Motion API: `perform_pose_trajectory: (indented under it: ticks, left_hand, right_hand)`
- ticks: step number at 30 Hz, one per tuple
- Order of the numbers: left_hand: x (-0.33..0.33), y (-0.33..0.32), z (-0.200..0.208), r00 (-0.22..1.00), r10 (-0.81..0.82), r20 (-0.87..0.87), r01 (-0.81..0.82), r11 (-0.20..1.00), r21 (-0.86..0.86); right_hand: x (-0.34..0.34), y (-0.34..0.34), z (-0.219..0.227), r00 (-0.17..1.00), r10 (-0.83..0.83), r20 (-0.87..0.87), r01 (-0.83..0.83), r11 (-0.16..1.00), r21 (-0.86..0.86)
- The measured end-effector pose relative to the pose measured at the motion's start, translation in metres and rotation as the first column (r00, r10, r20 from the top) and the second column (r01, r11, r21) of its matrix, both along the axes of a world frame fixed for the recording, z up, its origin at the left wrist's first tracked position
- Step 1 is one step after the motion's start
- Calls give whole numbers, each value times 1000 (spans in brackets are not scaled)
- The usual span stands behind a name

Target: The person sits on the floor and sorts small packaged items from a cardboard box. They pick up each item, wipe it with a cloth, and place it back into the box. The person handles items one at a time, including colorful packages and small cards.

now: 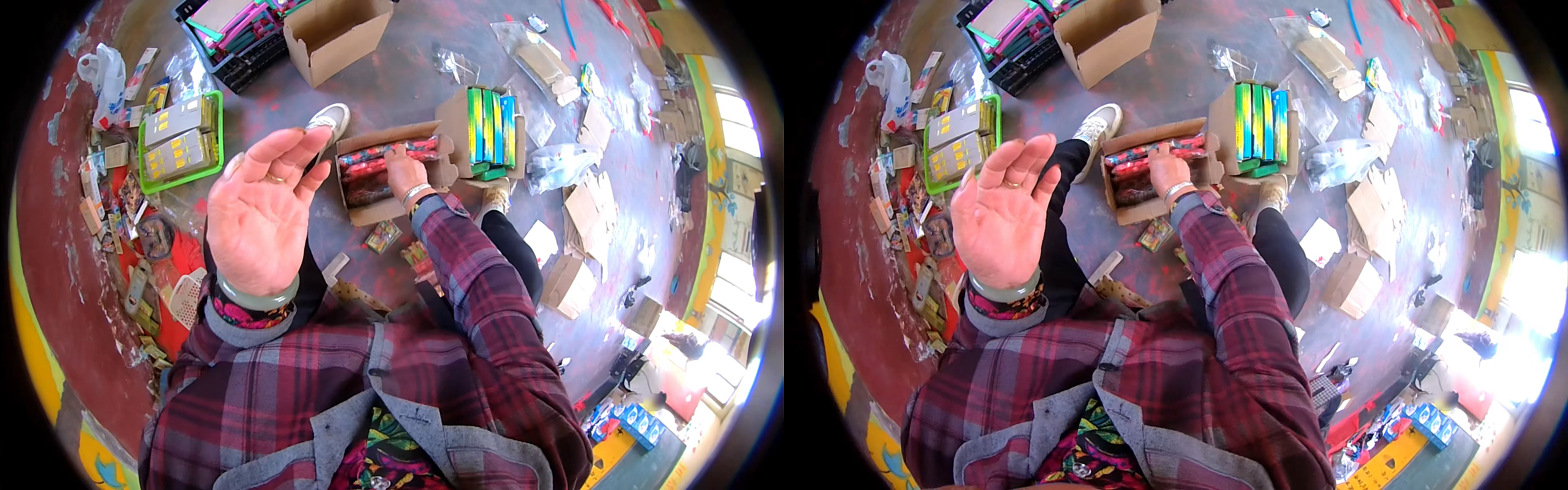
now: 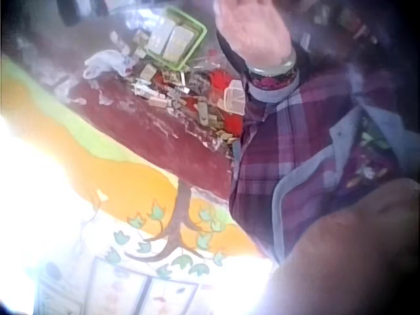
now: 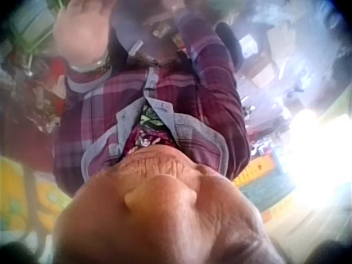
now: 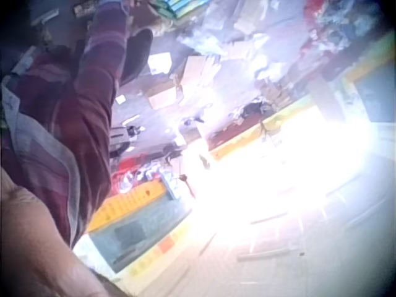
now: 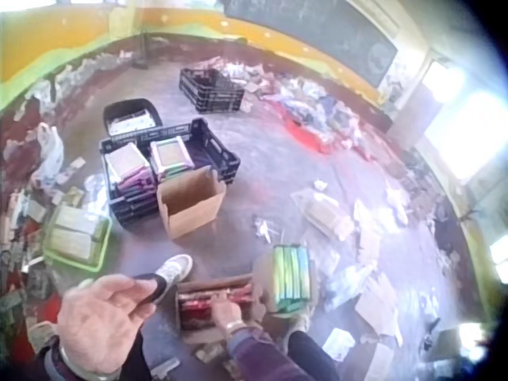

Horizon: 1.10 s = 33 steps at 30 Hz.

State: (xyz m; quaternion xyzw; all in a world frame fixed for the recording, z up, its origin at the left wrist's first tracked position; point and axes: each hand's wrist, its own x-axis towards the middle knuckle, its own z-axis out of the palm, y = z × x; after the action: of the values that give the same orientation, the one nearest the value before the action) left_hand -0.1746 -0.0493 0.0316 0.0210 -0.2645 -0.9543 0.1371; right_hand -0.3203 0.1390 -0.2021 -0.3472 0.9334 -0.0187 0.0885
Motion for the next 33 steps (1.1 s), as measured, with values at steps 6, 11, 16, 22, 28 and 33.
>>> perform_pose_trajectory:
  ticks: [6, 11, 16, 22, 28, 33]
  left_hand:
    - [-2, 0, -3, 1000, 1, 23, -1, 1000, -13]
    - [-3, 6, 2, 999, 9, 45, -10, 1000, 7]
    - [-3, 9, 1, 999, 0, 36, 0, 1000, 4]
    - [-2, 10, -7, 999, -48, 2, 48, 998, -30]
    - [-2, 17, -4, 998, -62, -10, 61, 997, -45]
    - [-2, 21, -5, 997, -68, -22, 67, 996, -57]
  right_hand:
    - [-12, -10, 0, 999, -2, 52, 5, 999, -47]
    - [-19, -12, -3, 997, 12, 75, -7, 998, -61]
    - [-25, -14, -5, 997, -3, 82, 9, 997, -79]
    - [-21, -16, 3, 987, -60, 148, 74, 993, -87]
    - [-9, -1, 15, 977, -29, 210, 46, 996, -77]
    - [-5, 3, 25, 977, -47, 207, 59, 997, -53]
